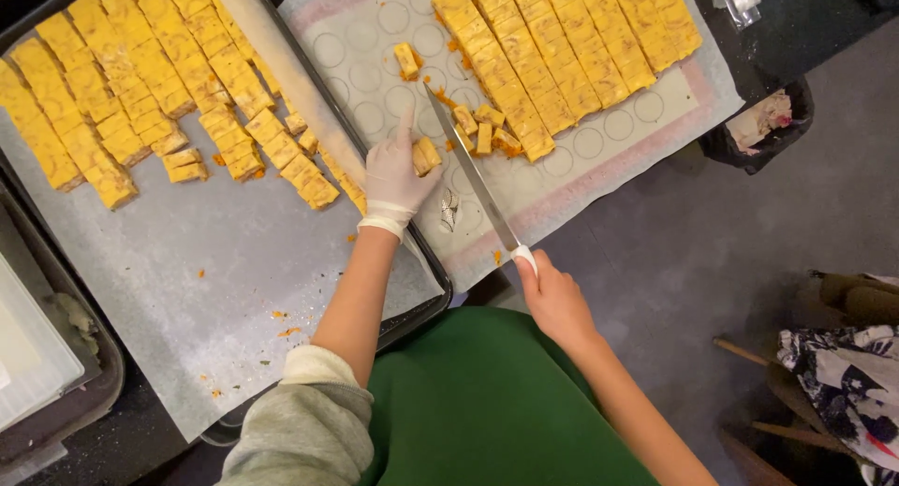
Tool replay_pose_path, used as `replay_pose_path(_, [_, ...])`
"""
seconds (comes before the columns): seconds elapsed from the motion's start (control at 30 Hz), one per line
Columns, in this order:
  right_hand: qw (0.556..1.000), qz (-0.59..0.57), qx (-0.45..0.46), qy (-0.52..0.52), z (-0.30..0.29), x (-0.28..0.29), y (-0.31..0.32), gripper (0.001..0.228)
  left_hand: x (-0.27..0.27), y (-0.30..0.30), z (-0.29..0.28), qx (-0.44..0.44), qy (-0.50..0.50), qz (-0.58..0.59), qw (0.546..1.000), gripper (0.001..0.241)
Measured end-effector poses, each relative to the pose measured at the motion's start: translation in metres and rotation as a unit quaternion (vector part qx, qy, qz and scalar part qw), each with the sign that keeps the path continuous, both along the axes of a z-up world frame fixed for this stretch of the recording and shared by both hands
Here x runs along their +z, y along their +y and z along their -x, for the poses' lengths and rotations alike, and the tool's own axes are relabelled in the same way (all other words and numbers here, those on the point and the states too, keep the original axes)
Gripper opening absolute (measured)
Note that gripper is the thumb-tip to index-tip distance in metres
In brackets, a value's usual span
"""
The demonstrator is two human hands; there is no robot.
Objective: Cutting a large sheet of yellow pastry into small rectangular pieces using a chef's knife on a silicone mat.
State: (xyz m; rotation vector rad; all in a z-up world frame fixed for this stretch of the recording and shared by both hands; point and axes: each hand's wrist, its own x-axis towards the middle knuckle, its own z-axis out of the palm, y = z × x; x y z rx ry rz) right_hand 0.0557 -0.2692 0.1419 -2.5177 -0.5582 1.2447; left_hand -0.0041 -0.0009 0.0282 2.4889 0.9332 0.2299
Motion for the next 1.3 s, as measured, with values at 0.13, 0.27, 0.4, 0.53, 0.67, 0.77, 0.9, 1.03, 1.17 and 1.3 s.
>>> replay_pose_path(0.13, [1.0, 0.002, -0.008, 0.003, 0.002, 0.005, 0.0, 0.051, -0.003, 0.0, -0.001, -0.007, 0.02, 0.008, 1.0, 0.105])
replay_pose_path(0.27, [1.0, 0.027, -0.003, -0.013, 0.006, 0.004, -0.001, 0.049, -0.02, 0.002, -0.001, 0.016, 0.025, -0.01, 0.999, 0.107])
replay_pose_path(0.4, [1.0, 0.012, -0.02, -0.001, 0.007, 0.007, -0.001, 0.048, -0.018, 0.002, -0.006, 0.05, 0.006, 0.0, 0.999, 0.097])
replay_pose_path(0.53, [0.999, -0.014, -0.036, 0.018, 0.007, -0.007, -0.005, 0.047, 0.009, -0.002, -0.007, 0.019, 0.013, 0.021, 1.0, 0.076])
replay_pose_path(0.67, [0.999, -0.012, -0.039, 0.032, 0.009, -0.008, -0.006, 0.047, 0.035, -0.015, -0.006, -0.009, 0.022, 0.01, 1.0, 0.062])
replay_pose_path(0.77, [1.0, 0.029, 0.004, -0.003, 0.014, 0.013, 0.005, 0.048, 0.013, -0.019, -0.012, 0.003, 0.028, -0.082, 0.996, 0.052])
replay_pose_path(0.9, [0.998, 0.045, 0.031, -0.007, 0.02, 0.011, -0.001, 0.048, -0.011, -0.021, -0.025, 0.023, 0.031, -0.06, 0.997, 0.082])
replay_pose_path(1.03, [0.999, 0.048, 0.022, -0.005, 0.021, 0.006, -0.016, 0.048, -0.018, -0.021, -0.031, 0.048, 0.041, -0.137, 0.989, 0.079])
replay_pose_path(1.17, [0.999, 0.043, 0.015, -0.002, 0.024, -0.009, -0.028, 0.046, -0.017, -0.024, -0.035, 0.048, 0.037, -0.143, 0.988, 0.081])
replay_pose_path(1.3, [1.0, 0.024, -0.002, 0.004, 0.023, -0.014, -0.027, 0.045, 0.005, -0.026, -0.031, 0.051, 0.044, -0.054, 0.996, 0.096])
